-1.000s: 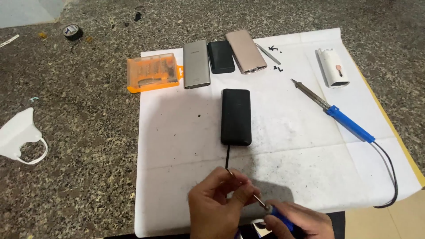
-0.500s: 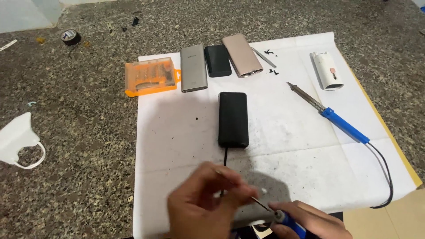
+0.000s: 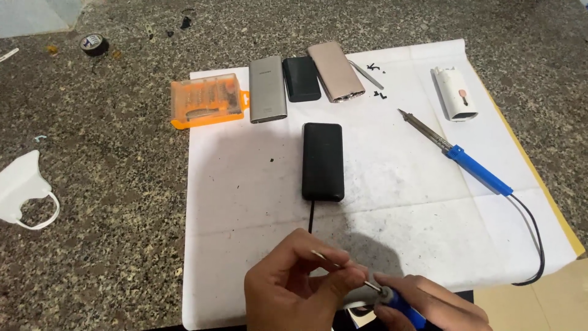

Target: Opening the plastic casing of a power bank using a screwdriver as a pry tool and removing internal components

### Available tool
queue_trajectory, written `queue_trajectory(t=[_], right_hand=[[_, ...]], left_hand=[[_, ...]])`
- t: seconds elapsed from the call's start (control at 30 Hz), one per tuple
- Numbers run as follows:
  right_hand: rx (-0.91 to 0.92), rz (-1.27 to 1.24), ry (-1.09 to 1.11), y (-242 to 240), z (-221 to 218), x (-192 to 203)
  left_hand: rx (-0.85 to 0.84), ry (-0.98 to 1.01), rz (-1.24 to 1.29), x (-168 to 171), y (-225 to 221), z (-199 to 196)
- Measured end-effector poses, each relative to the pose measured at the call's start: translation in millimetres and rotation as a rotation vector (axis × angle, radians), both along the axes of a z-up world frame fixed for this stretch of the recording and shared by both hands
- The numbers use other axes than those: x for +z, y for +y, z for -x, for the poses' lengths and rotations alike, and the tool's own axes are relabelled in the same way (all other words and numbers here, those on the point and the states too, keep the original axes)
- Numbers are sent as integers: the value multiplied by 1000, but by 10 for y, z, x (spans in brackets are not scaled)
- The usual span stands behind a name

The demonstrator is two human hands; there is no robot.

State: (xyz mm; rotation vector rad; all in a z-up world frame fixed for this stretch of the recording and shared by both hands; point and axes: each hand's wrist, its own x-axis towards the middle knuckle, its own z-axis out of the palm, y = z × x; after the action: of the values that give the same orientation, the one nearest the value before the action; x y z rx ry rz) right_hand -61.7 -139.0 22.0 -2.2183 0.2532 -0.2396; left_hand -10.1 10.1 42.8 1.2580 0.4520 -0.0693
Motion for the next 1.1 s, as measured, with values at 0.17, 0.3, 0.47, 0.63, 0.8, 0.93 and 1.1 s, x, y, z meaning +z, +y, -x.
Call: queue_trajectory(t=[0.17, 0.3, 0.47, 0.63, 0.8, 0.93, 1.1], right_hand=[[113, -25, 67, -167, -16, -13], [-23, -53, 319, -133, -15, -7], [-67, 11, 275, 80, 2, 44], [109, 21, 191, -110, 48, -120], [121, -32, 173, -42, 46, -145], [68, -159, 122, 24, 51, -147], [188, -112, 128, -13, -12, -378]], left_hand=[[-38, -55, -73, 88, -15, 63], [-83, -6, -74, 91, 26, 52], [-110, -183, -209, 94, 66, 151], [-60, 35, -220, 131, 38, 136], [-27, -115, -281, 2, 57, 155], [-16, -230, -327, -146, 97, 172], [-19, 6, -195, -234, 156, 145]])
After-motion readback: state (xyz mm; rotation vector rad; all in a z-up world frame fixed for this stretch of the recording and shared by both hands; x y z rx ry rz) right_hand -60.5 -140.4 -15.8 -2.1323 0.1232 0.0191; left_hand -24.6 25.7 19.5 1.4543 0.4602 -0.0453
